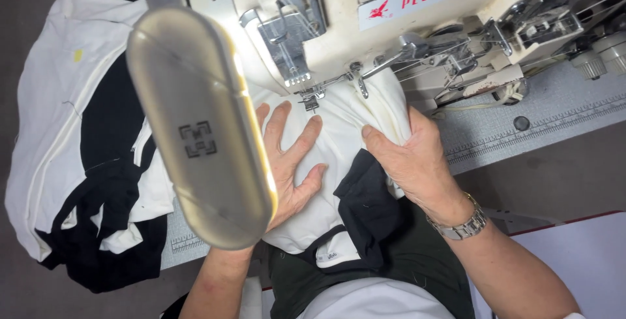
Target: Trimming loose threads from garments using small scissors and then folding the finished items.
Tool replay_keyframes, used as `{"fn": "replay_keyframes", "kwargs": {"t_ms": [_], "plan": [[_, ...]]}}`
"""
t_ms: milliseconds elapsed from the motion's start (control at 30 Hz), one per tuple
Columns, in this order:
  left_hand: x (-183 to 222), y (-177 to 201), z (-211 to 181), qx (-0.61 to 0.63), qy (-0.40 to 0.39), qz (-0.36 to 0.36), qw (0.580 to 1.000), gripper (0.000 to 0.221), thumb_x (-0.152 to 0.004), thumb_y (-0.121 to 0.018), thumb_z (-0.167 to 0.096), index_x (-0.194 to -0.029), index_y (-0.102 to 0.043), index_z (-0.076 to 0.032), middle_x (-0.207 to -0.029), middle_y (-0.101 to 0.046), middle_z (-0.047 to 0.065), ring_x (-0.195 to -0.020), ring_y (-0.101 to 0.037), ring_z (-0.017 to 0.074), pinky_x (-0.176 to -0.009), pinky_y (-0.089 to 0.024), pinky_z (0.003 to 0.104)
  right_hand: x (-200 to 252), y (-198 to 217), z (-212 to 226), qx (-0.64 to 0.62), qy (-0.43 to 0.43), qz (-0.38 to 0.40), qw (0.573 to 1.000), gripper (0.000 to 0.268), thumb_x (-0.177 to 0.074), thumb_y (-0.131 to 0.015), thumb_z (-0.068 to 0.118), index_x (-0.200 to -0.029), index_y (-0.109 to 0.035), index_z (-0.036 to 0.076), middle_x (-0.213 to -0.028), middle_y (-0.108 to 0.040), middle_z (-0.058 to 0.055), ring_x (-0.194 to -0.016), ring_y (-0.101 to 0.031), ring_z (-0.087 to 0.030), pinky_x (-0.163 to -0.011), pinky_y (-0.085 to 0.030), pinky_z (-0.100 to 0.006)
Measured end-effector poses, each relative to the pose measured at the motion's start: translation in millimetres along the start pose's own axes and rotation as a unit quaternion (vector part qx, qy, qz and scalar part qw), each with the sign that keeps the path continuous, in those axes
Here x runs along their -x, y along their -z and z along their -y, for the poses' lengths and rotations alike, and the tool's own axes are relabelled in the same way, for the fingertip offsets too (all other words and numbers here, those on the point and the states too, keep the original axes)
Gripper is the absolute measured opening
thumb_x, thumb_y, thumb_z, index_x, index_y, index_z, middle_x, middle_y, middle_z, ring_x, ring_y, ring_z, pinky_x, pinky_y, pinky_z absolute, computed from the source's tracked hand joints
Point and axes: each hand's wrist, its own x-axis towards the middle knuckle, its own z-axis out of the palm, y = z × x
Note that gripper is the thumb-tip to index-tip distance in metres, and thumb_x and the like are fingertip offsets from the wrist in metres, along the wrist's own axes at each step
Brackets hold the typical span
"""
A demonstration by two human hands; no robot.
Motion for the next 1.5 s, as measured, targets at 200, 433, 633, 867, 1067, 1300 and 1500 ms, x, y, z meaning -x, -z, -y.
{"fn": "replay_keyframes", "kwargs": {"t_ms": [200,433,633,867,1067,1300,1500], "plan": [[-2,-4,0,0.03,0.005,0.001,1.0,0.055,-0.098,-0.05,-0.053,-0.145,-0.054,-0.023,-0.149,-0.048,0.022,-0.134,-0.046,0.0501,-0.108,-0.035,0.063,-5,0,-2,-0.027,0.02,0.009,0.999,0.01,-0.088,-0.073,0.016,-0.09,-0.064,0.013,-0.081,-0.061,0.005,-0.075,-0.053,-0.006,-0.067,-0.048,-0.024],[2,-11,4,0.069,-0.01,-0.036,0.997,0.058,-0.095,-0.056,-0.05,-0.143,-0.059,-0.018,-0.147,-0.05,0.025,-0.138,-0.045,0.0521,-0.111,-0.036,0.063,-1,2,5,-0.006,0.001,0.012,1.0,0.014,-0.086,-0.075,0.018,-0.096,-0.068,0.01,-0.083,-0.066,0.003,-0.076,-0.059,-0.008,-0.067,-0.053,-0.026],[-1,-20,7,0.166,0.013,-0.093,0.982,0.042,-0.097,-0.057,-0.031,-0.125,-0.064,0.0,-0.136,-0.058,0.03,-0.132,-0.053,0.0495,-0.111,-0.039,0.056,3,3,10,-0.019,-0.006,0.049,0.999,0.037,-0.079,-0.079,0.026,-0.109,-0.07,0.008,-0.097,-0.073,-0.002,-0.087,-0.067,-0.01,-0.073,-0.058,-0.025],[-30,-42,10,0.181,0.157,-0.138,0.961,0.027,-0.104,-0.056,-0.016,-0.117,-0.05,0.007,-0.115,-0.046,0.03,-0.104,-0.044,0.0497,-0.093,-0.038,0.059,-3,-3,3,0.028,-0.013,0.058,0.998,0.029,-0.076,-0.08,0.023,-0.1,-0.068,0.01,-0.092,-0.07,0.003,-0.085,-0.061,-0.008,-0.073,-0.055,-0.026],[-40,-51,32,0.188,0.142,-0.142,0.961,0.029,-0.097,-0.062,-0.013,-0.118,-0.051,0.003,-0.107,-0.055,0.026,-0.094,-0.048,0.0493,-0.088,-0.037,0.054,0,-2,12,0.011,-0.042,0.075,0.996,0.029,-0.079,-0.077,0.022,-0.104,-0.068,0.011,-0.092,-0.068,0.002,-0.085,-0.062,-0.01,-0.073,-0.055,-0.026],[-43,-70,46,0.192,0.138,-0.15,0.96,0.025,-0.096,-0.063,-0.014,-0.113,-0.055,0.002,-0.104,-0.056,0.023,-0.094,-0.049,0.0457,-0.087,-0.039,0.051,-7,-2,-10,-0.092,0.053,0.078,0.991,0.049,-0.081,-0.084,0.02,-0.119,-0.064,-0.004,-0.101,-0.07,-0.019,-0.098,-0.066,-0.023,-0.072,-0.059,-0.036],[-49,-90,50,0.205,0.126,-0.153,0.959,0.02,-0.096,-0.065,-0.015,-0.109,-0.058,0.0,-0.1,-0.058,0.02,-0.093,-0.05,0.0422,-0.087,-0.041,0.048,-11,-3,-21,-0.102,0.07,0.077,0.989,0.044,-0.083,-0.081,0.016,-0.118,-0.063,-0.005,-0.099,-0.069,-0.019,-0.096,-0.064,-0.022,-0.07,-0.057,-0.034]]}}
